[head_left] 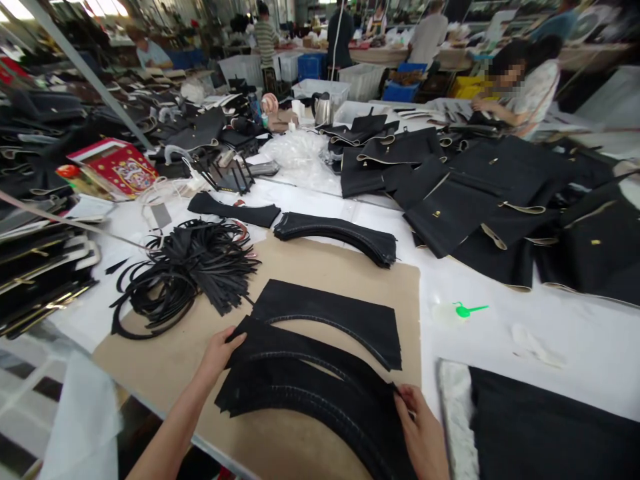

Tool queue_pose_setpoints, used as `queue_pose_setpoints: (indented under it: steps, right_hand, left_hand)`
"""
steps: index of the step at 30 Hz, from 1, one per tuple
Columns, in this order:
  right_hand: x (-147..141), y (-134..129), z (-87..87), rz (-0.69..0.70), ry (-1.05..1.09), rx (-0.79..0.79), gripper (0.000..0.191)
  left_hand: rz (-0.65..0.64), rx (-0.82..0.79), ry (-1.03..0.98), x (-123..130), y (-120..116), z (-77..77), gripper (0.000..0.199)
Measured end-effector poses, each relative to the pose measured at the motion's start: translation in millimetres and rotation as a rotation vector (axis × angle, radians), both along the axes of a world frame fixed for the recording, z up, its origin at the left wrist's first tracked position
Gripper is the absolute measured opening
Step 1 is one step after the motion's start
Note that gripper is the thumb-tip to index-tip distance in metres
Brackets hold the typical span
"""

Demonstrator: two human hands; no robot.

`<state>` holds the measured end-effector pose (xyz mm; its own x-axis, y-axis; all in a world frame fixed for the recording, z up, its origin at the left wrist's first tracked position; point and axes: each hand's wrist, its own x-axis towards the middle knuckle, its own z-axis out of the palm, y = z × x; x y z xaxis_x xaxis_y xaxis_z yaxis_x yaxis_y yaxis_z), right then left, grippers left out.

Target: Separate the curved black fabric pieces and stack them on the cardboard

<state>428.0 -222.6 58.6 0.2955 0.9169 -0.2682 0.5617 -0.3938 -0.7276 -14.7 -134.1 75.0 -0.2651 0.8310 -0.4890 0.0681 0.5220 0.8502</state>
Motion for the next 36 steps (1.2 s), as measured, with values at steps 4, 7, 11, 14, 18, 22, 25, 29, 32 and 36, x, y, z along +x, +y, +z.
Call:
queue_pose_setpoints:
  steps: [4, 7, 11, 14, 18, 22, 25, 29, 32, 36]
  right_hand:
    - [5, 29, 8.6, -0.100, 0.165, 0.072, 0.035]
    - [7, 59, 5.2, -0.129, 0.207, 0.134, 0.042]
    - [7, 89, -9.4, -0.120, 0.051, 0.140, 0.047]
    - [7, 100, -18.5, -0.064, -0.069, 0.134, 0.048]
    - [7, 106, -21.2, -0.005, -0.140, 0.103, 0.047]
    - [9, 105, -14.3, 0.012, -0.125, 0.084, 0.038]
    - [12, 103, -6.4, -0.017, -0.105, 0.103, 0.031]
    - [20, 106, -6.0, 0.041, -0.104, 0.126, 0.027]
    - [22, 112, -16.8, 0.129, -0.118, 0.133, 0.026]
    - [21, 118, -31.7, 0.197, -0.156, 0.110, 0.027]
  left_hand:
    - [0.034, -0.013, -0.045, 4, 27, -11.2, 0.053]
    - [0.042, 0.009, -0.034, 6, 48, -25.1, 0.054]
    - [0.028, 0.023, 0.019, 8, 67, -43.1, 0.052]
    - [-0.008, 0.017, 0.066, 8, 75, -53.8, 0.048]
    - [-0.045, 0.007, 0.112, 8, 81, -61.0, 0.043]
    - [-0.028, 0.021, 0.154, 8, 86, -56.5, 0.042]
    - [-0.047, 0.040, 0.149, 7, 87, -48.4, 0.044]
    - [-0.080, 0.059, 0.130, 7, 91, -43.3, 0.047]
    - [-0.095, 0.060, 0.157, 10, 96, -47.7, 0.047]
    - [-0.102, 0.052, 0.227, 17, 101, -56.6, 0.041]
